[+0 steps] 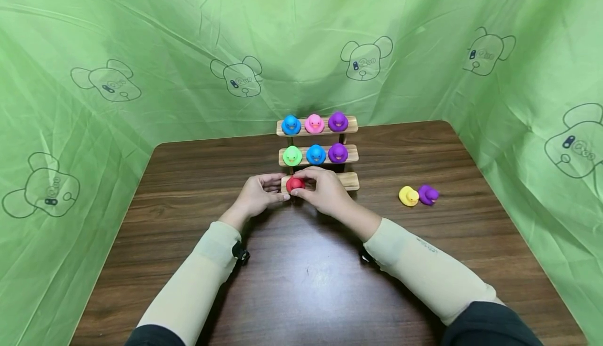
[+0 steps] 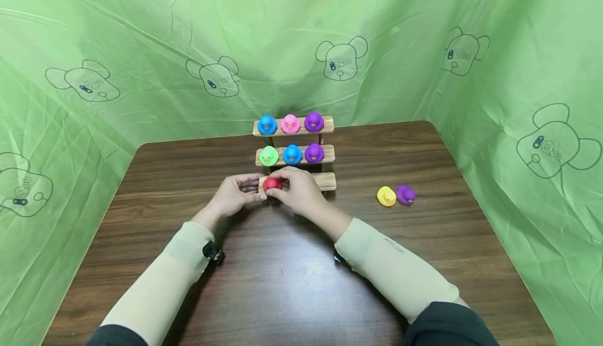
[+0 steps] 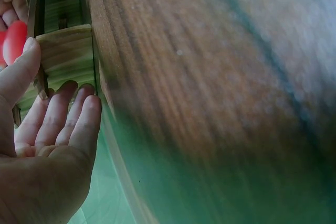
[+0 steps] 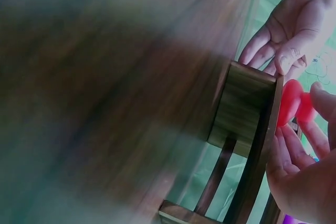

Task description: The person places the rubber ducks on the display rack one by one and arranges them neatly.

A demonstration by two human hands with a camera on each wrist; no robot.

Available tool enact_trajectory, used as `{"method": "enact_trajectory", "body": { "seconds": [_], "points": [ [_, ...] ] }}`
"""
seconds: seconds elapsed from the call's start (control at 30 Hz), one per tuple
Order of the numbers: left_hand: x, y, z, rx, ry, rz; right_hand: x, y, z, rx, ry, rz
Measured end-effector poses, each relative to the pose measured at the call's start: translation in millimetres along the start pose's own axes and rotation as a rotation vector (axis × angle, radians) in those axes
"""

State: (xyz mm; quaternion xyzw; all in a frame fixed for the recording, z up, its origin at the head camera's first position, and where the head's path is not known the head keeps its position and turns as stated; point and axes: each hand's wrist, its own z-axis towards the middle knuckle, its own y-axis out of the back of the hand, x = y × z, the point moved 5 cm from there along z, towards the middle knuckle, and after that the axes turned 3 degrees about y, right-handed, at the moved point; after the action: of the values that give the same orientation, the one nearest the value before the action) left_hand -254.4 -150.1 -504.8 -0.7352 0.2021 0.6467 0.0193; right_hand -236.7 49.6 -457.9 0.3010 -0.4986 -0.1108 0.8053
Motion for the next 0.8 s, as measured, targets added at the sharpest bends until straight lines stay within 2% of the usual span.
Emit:
{"method": "enact_trajectory", "body": {
  "seconds": [0.8],
  "points": [
    [0.6,0.1,1.0,0.003,0.000,-0.005,2.9,-4.6,4.1,-0.012,-0.011,-0.030]
  ]
}}
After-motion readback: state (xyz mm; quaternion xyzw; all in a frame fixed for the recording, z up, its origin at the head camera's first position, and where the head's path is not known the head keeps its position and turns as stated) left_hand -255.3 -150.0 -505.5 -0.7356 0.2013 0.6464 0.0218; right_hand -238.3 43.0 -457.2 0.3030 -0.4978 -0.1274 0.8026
